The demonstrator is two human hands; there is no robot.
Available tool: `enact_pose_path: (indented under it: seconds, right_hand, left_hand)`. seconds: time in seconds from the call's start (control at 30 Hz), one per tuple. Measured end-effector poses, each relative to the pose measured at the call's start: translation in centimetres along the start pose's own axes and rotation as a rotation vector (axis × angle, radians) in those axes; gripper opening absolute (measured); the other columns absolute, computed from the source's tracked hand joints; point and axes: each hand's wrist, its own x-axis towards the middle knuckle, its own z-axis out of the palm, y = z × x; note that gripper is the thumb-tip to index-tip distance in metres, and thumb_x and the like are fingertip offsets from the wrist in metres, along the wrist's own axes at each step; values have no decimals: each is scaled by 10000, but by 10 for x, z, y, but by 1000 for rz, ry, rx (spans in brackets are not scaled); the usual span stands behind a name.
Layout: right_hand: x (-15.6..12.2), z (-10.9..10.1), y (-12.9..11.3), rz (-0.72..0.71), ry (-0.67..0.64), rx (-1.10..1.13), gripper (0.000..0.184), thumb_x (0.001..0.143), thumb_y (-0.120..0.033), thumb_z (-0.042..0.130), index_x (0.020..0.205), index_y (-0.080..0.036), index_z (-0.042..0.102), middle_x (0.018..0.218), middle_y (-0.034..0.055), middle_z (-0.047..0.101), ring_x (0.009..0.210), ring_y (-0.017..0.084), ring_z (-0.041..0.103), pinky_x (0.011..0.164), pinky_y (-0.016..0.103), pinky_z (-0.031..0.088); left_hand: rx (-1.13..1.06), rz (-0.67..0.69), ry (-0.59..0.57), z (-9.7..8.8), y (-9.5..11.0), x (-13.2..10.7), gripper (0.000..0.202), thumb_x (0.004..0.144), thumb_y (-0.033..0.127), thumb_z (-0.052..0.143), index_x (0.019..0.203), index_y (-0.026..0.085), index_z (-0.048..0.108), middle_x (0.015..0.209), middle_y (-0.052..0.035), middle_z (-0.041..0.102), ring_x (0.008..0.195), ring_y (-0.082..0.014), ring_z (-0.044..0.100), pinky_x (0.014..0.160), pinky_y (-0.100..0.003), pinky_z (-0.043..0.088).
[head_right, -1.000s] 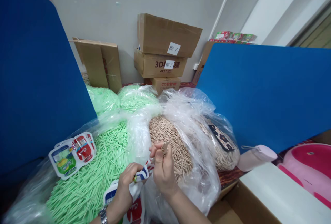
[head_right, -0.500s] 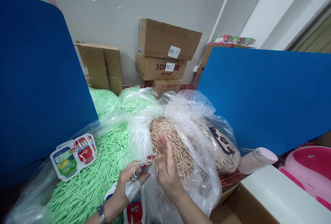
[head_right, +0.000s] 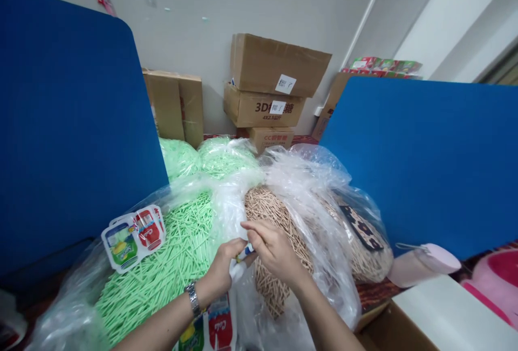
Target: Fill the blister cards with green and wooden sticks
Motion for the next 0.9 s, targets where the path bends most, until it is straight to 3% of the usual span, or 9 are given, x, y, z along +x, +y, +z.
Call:
enact_pose_path:
  seconds: [0.17,0.33,0.43,0.57,0.6,0.73,0.87,0.9]
  right_hand:
    - [-3,-26,9,49,-158,98,298,937,-334,431,1068,-253,686,1035,47,708,956,224,650,832,376,509]
    - [-11,-31,21,113,-154,156,231,892,-343,527,1024,-223,674,929,45,715,835,198,664,717,319,533]
    - [-12,-25,27,137,-68,181,242,887,-352,540,1051,-213,652,960,60,705,862,196,662,746,325,541]
    - [-10,-25,32,125,202,77,437,912,-359,501,1332,-247,457,1313,92,547,1119,221,572,936,397,478]
    - [-10,-26,33,113,195,47,437,924,-363,476,1346,-253,447,1337,90,526,1137,224,561,947,407,471]
    - [-15,-25,33,61,-106,-24,335,947,-384,414,1177,-264,626,1196,63,638,1102,235,584,956,421,459]
    - [-16,-13,25,79,80,-59,424,946,-386,416,1348,-258,461,1344,97,522,1102,219,577,944,402,452]
    - [-15,-8,22,60,73,-68,436,937,-388,439,1351,-253,451,1330,103,531,1084,214,583,921,380,460]
  left_hand:
    - [-101,4,-78,4,2,13,149,835,256,602,767,143,671,734,-24,660,668,-182,595,633,-250,438]
    - [-178,-34,-78,3,2,12,191,847,310,606,897,140,676,763,-19,683,669,-173,606,602,-234,459]
    - [-186,-41,-78,2,2,8,208,841,323,619,937,150,683,799,-35,691,700,-186,620,646,-259,483]
    - [-197,-19,3,0,3,5,204,812,308,657,954,171,709,1074,-108,648,1005,-260,596,909,-353,445]
    - [-246,-42,21,0,2,4,198,804,312,667,932,167,711,1069,-110,645,1012,-262,594,908,-351,448]
    - [-448,-188,41,-2,-3,0,241,823,369,642,786,133,678,749,-43,656,713,-189,604,670,-275,491]
    - [-487,-250,44,-6,-5,-9,305,844,406,605,733,124,643,633,-2,621,583,-136,531,570,-235,439]
    - [-491,-260,49,-7,-5,-12,302,838,406,613,730,124,637,636,1,617,583,-130,520,571,-230,431]
